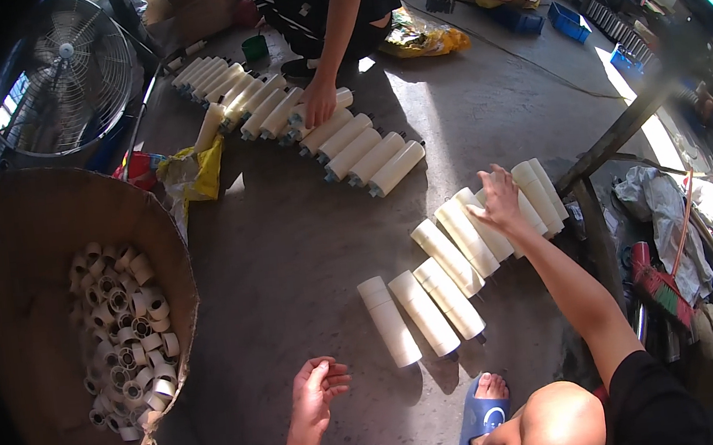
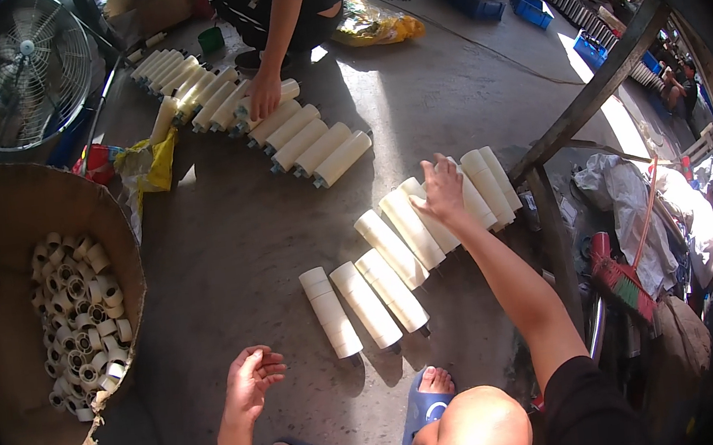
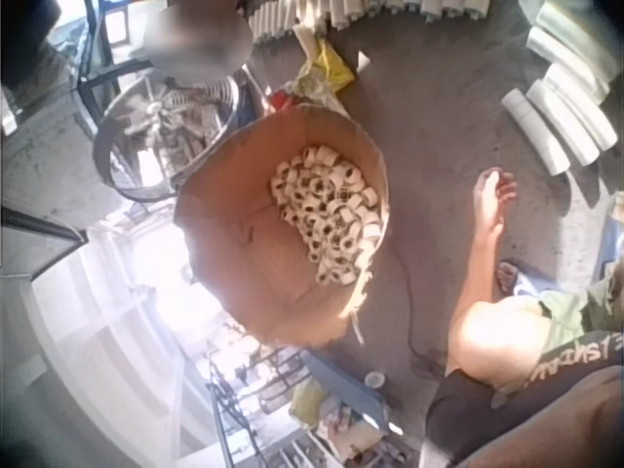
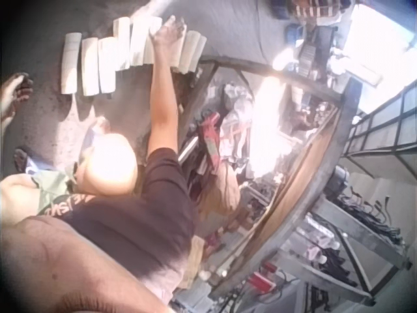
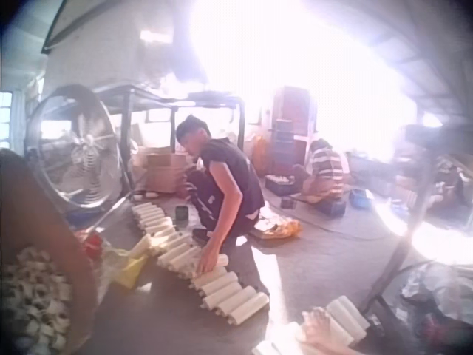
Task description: The person retrieves white end caps from a cardboard box, fits them onto the ends of cylindrical filter cartridges by hand, and organizes the assembled units into a blue bin and rows on the floor.
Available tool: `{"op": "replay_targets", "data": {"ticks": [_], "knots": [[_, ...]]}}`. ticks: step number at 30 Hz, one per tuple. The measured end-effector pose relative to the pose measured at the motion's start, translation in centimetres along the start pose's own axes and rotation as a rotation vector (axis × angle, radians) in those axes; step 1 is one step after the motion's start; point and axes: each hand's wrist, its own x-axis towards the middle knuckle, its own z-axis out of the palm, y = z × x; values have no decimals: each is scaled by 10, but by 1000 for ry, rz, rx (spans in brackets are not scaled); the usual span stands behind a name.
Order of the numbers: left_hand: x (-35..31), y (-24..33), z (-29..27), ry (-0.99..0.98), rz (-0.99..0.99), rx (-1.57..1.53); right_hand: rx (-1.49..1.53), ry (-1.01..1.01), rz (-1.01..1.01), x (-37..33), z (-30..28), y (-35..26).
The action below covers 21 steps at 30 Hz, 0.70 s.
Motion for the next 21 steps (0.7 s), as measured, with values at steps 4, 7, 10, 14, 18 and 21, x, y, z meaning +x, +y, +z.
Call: {"op": "replay_targets", "data": {"ticks": [4, 7, 10, 14, 18, 21], "knots": [[5, 12, -7, -4, 80, 53, -96, -130, -337, 60, -6, -83], [6, 15, -23, 30, 102, 131, -247, -113, -573, 107, 16, -122], [0, 20, -24, 49, 81, 252, -229, -121, -712, 149, 52, -114], [-43, 79, -34, 25, 241, 493, -254, -250, -771, 182, 74, -124], [-60, 197, -42, 79, 359, 841, -223, -300, -873, 214, 77, -97], [-28, 272, -99, 265, 367, 1116, -178, -297, -847, 180, 60, -143]]}}
